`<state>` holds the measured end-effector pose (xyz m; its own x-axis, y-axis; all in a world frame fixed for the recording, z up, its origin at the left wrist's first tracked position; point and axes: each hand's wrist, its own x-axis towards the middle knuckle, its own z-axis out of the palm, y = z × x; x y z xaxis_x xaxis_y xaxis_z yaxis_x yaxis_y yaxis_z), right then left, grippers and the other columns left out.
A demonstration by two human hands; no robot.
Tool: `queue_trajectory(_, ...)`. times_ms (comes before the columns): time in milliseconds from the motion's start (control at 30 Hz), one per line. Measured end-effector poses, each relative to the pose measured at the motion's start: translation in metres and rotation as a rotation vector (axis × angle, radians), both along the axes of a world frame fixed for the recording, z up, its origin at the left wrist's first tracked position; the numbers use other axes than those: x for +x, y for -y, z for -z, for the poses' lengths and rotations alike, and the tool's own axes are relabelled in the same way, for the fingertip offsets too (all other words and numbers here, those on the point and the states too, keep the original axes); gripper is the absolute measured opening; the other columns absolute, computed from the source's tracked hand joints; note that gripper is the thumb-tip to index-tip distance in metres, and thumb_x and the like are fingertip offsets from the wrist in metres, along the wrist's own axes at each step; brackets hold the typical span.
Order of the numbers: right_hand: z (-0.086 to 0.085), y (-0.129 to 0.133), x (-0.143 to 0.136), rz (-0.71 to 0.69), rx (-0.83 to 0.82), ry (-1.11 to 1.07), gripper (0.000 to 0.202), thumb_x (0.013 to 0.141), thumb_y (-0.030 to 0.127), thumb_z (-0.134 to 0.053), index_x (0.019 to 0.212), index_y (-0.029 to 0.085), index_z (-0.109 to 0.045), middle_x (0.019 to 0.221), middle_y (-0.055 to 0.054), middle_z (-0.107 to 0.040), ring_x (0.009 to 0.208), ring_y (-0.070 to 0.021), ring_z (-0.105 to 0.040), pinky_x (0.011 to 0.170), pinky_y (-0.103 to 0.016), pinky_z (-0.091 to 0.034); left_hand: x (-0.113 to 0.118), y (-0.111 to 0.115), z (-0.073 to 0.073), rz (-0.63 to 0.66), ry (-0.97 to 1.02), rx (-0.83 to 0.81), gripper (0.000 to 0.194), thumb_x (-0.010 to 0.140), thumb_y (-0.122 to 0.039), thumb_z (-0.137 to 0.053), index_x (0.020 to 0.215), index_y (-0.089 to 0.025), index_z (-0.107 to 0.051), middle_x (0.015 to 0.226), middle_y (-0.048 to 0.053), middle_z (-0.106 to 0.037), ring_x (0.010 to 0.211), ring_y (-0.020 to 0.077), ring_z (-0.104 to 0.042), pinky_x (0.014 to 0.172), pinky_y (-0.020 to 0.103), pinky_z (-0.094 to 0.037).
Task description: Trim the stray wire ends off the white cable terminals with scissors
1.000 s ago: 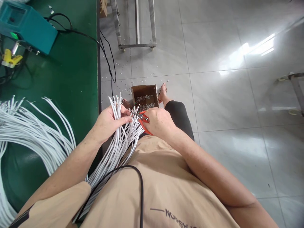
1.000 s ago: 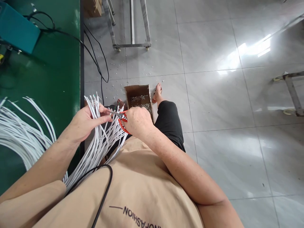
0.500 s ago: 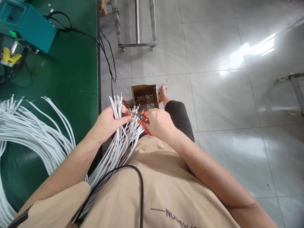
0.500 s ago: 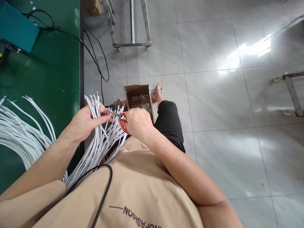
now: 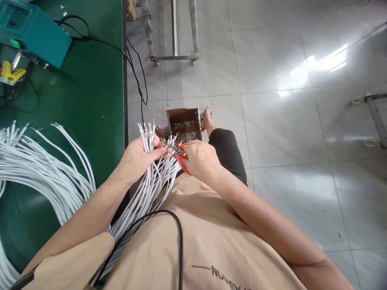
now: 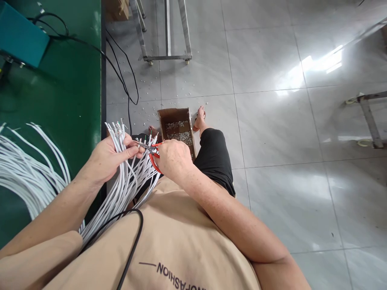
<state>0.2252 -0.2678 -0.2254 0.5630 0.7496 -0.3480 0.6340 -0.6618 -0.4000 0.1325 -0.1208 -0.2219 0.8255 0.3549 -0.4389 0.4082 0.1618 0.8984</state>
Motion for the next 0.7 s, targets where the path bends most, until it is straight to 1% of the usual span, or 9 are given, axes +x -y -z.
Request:
queue_trajectory(67, 0.001, 0.001, -0.001, 0.002, 0.006, -0.016, 0.030, 0.087, 0.039, -0.048, 0.077, 0.016, -0.065, 0.083, -0.008, -0.067, 0.072, -0.0180, -0.061, 0.056, -0.027, -0.032, 0.000, 0.000, 0.000, 0.017, 0.010, -0.039, 0.027, 0.072, -0.019, -0.068, 0.073, -0.020, -0.042, 0.071, -0.002, -0.063, 0.067, 0.0126, -0.062, 0.071, 0.027, -0.047)
queue_trajectory(233, 0.002, 0.001, -0.003, 0.015, 0.002, -0.041, 0.028, 0.086, 0.037, -0.049, 0.078, 0.016, -0.066, 0.083, -0.008, -0.066, 0.072, -0.0171, -0.059, 0.057, -0.027, -0.033, -0.001, 0.001, 0.000, 0.024, 0.001, 0.002, 0.027, 0.074, -0.023, -0.067, 0.073, -0.020, -0.041, 0.068, -0.002, -0.061, 0.068, 0.0126, -0.060, 0.071, 0.027, -0.045)
queue_trajectory(367, 0.009, 0.004, -0.002, 0.026, 0.055, -0.065, 0.027, 0.084, 0.036, -0.051, 0.074, 0.016, -0.065, 0.080, -0.007, -0.064, 0.070, -0.0156, -0.056, 0.057, -0.026, -0.032, 0.000, 0.000, -0.002, 0.022, -0.024, -0.146, 0.030, 0.075, -0.024, -0.068, 0.070, -0.019, -0.038, 0.065, -0.003, -0.058, 0.061, 0.0098, -0.054, 0.064, 0.024, -0.042)
queue_trajectory(433, 0.013, 0.006, 0.001, 0.065, 0.135, -0.120, 0.025, 0.082, 0.035, -0.053, 0.069, 0.016, -0.064, 0.075, -0.005, -0.062, 0.067, -0.0138, -0.053, 0.056, -0.025, -0.031, 0.001, -0.001, -0.003, 0.019, -0.030, -0.216, 0.030, 0.076, -0.023, -0.067, 0.070, -0.019, -0.038, 0.065, -0.003, -0.057, 0.060, 0.0086, -0.050, 0.060, 0.022, -0.039)
queue_trajectory(500, 0.015, 0.007, 0.005, 0.169, 0.283, -0.234, 0.024, 0.080, 0.034, -0.054, 0.070, 0.015, -0.065, 0.072, -0.003, -0.059, 0.063, -0.0114, -0.049, 0.056, -0.023, -0.032, 0.001, -0.001, -0.004, 0.020, -0.028, -0.266, 0.029, 0.077, -0.021, -0.067, 0.070, -0.018, -0.039, 0.066, -0.002, -0.056, 0.059, 0.0075, -0.048, 0.059, 0.021, -0.037)
queue_trajectory(567, 0.012, 0.005, 0.010, 0.270, 0.479, -0.395, 0.023, 0.081, 0.033, -0.053, 0.082, 0.015, -0.068, 0.074, 0.000, -0.059, 0.061, -0.0091, -0.047, 0.058, -0.022, -0.035, 0.001, -0.001, -0.004, 0.024, -0.032, -0.331, 0.028, 0.078, -0.020, -0.067, 0.071, -0.018, -0.039, 0.067, -0.002, -0.056, 0.058, 0.0067, -0.046, 0.057, 0.020, -0.036)
queue_trajectory(600, 0.009, 0.004, 0.012, 0.292, 0.570, -0.475, 0.025, 0.081, 0.033, -0.053, 0.090, 0.016, -0.068, 0.075, 0.001, -0.059, 0.061, -0.0083, -0.046, 0.060, -0.021, -0.036, 0.000, -0.001, -0.003, 0.025, -0.033, -0.364, 0.028, 0.078, -0.020, -0.067, 0.072, -0.018, -0.039, 0.067, -0.002, -0.055, 0.057, 0.0065, -0.046, 0.056, 0.019, -0.036)
queue_trajectory(633, 0.007, 0.002, 0.014, 0.285, 0.641, -0.550, 0.026, 0.080, 0.031, -0.053, 0.095, 0.017, -0.068, 0.075, 0.002, -0.059, 0.061, -0.0080, -0.046, 0.061, -0.021, -0.037, 0.000, -0.001, -0.003, 0.027, -0.032, -0.391, 0.029, 0.078, -0.019, -0.067, 0.072, -0.018, -0.039, 0.065, -0.003, -0.055, 0.056, 0.0065, -0.045, 0.055, 0.019, -0.035)
queue_trajectory(700, 0.001, -0.001, 0.016, 0.235, 0.709, -0.665, 0.025, 0.079, 0.026, -0.053, 0.097, 0.017, -0.069, 0.073, 0.003, -0.059, 0.063, -0.0081, -0.047, 0.063, -0.021, -0.038, 0.000, 0.000, -0.003, 0.037, -0.022, -0.427, 0.030, 0.078, -0.018, -0.067, 0.072, -0.019, -0.038, 0.062, -0.003, -0.053, 0.054, 0.0066, -0.045, 0.053, 0.019, -0.034)
